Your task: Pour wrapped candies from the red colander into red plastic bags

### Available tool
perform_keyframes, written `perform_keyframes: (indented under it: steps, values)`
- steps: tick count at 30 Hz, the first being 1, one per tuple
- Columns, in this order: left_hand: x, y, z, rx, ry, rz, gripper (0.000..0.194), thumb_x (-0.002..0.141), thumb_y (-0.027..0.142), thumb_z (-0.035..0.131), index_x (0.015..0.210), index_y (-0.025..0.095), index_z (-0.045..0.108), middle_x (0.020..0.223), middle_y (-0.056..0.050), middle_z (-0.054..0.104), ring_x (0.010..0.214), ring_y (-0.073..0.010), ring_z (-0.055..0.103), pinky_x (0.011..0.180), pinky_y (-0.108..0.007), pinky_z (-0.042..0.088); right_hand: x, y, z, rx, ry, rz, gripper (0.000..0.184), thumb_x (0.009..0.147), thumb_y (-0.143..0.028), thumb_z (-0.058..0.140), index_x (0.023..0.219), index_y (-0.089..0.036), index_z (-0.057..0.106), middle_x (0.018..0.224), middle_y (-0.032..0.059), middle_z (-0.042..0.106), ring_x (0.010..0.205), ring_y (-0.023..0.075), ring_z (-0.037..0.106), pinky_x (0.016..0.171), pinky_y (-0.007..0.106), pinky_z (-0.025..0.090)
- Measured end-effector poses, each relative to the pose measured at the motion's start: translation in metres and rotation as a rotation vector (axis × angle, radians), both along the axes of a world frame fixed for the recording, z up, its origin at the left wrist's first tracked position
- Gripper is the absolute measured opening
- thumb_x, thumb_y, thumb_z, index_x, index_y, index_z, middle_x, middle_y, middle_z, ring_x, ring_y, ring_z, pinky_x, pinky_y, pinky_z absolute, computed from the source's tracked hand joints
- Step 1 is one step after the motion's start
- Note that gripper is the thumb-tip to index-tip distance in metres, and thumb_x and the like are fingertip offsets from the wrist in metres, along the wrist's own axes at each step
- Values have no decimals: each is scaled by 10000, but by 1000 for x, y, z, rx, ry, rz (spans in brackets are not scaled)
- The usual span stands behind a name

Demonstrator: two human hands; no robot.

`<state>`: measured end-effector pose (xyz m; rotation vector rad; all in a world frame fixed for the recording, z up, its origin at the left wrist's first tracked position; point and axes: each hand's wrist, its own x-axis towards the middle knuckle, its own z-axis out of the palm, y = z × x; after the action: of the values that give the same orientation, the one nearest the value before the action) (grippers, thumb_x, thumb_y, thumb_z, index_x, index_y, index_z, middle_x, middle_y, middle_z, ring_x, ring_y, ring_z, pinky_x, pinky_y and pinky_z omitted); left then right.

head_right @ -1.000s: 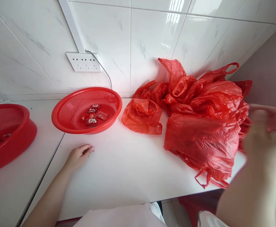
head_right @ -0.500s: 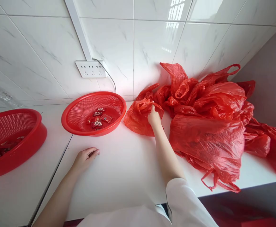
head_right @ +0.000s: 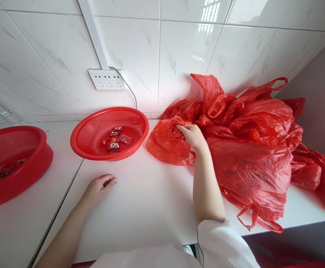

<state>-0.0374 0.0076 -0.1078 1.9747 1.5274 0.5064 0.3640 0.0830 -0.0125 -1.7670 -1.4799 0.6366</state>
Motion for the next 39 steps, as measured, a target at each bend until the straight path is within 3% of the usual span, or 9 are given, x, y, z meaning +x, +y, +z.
perform_keyframes:
  steps: [5, 8, 10, 14, 20, 27, 30, 36, 39]
  values:
    - [34, -10, 41, -51, -261, -118, 256, 892, 446, 531, 913, 202, 604, 913, -34, 640, 819, -169, 598, 682, -247, 474, -27, -46, 37, 20, 489, 446, 402, 837, -522, 610, 640, -175, 558, 626, -6, 531, 569, 114, 474, 573, 246, 415]
    - [64, -11, 80, -88, -555, -225, 561, 841, 443, 625, 1336, 241, 455, 1352, -114, 515, 1192, -254, 534, 945, -354, 487, -58, -63, 48, -12, 518, 666, 339, 865, -486, 598, 728, -176, 610, 702, 5, 573, 631, 128, 521, 623, 263, 451]
    - [82, -7, 102, -104, -790, -288, 686, 804, 465, 672, 1395, 246, 402, 1406, -118, 482, 1262, -287, 497, 1013, -399, 460, -75, -68, 49, -38, 450, 791, 332, 874, -479, 591, 756, -171, 626, 722, 9, 596, 645, 131, 542, 630, 267, 471]
    - [94, 12, 128, -111, -1059, -9, 433, 869, 447, 612, 1224, 203, 571, 1191, -92, 652, 1123, -283, 618, 942, -399, 525, -86, -66, 43, -71, 372, 784, 394, 912, -504, 521, 763, -158, 635, 715, 28, 653, 689, 155, 629, 678, 280, 516]
    - [67, 34, 139, -94, -1191, 113, 447, 927, 528, 475, 1250, 238, 584, 1183, -45, 665, 1112, -260, 631, 940, -388, 535, -64, -47, 34, 149, 671, 375, 318, 889, -479, 560, 946, -178, 644, 807, 50, 700, 697, 167, 681, 623, 265, 546]
    - [58, 40, 142, -336, -1555, 99, 328, 921, 419, 504, 1139, 223, 652, 1186, -33, 678, 1144, -249, 612, 976, -371, 521, -76, -36, 30, 218, 1152, 394, 192, 888, -395, 505, 843, -235, 601, 766, -1, 671, 797, 172, 674, 787, 363, 576]
    - [59, 42, 142, -336, -1652, 58, 321, 928, 373, 486, 1144, 204, 652, 1232, -51, 660, 1178, -247, 591, 1003, -375, 501, -78, -35, 29, 205, 1127, 354, 242, 917, -412, 429, 835, -256, 596, 721, -10, 649, 814, 177, 673, 831, 400, 563]
    - [56, 43, 139, -297, -1632, 11, 287, 903, 327, 507, 1130, 227, 652, 1260, -44, 642, 1263, -264, 527, 1029, -419, 480, -72, -43, 38, 163, 917, 428, 486, 932, -499, 258, 1271, -268, 519, 1170, 62, 659, 1090, 238, 625, 811, 443, 553]
    - [54, 42, 139, -179, -1610, 22, 270, 897, 283, 537, 1133, 224, 655, 1240, -46, 651, 1240, -258, 548, 1029, -394, 483, -68, -45, 40, 175, 748, 423, 472, 912, -479, 355, 1312, -258, 474, 1281, 85, 602, 1081, 248, 625, 794, 434, 555]
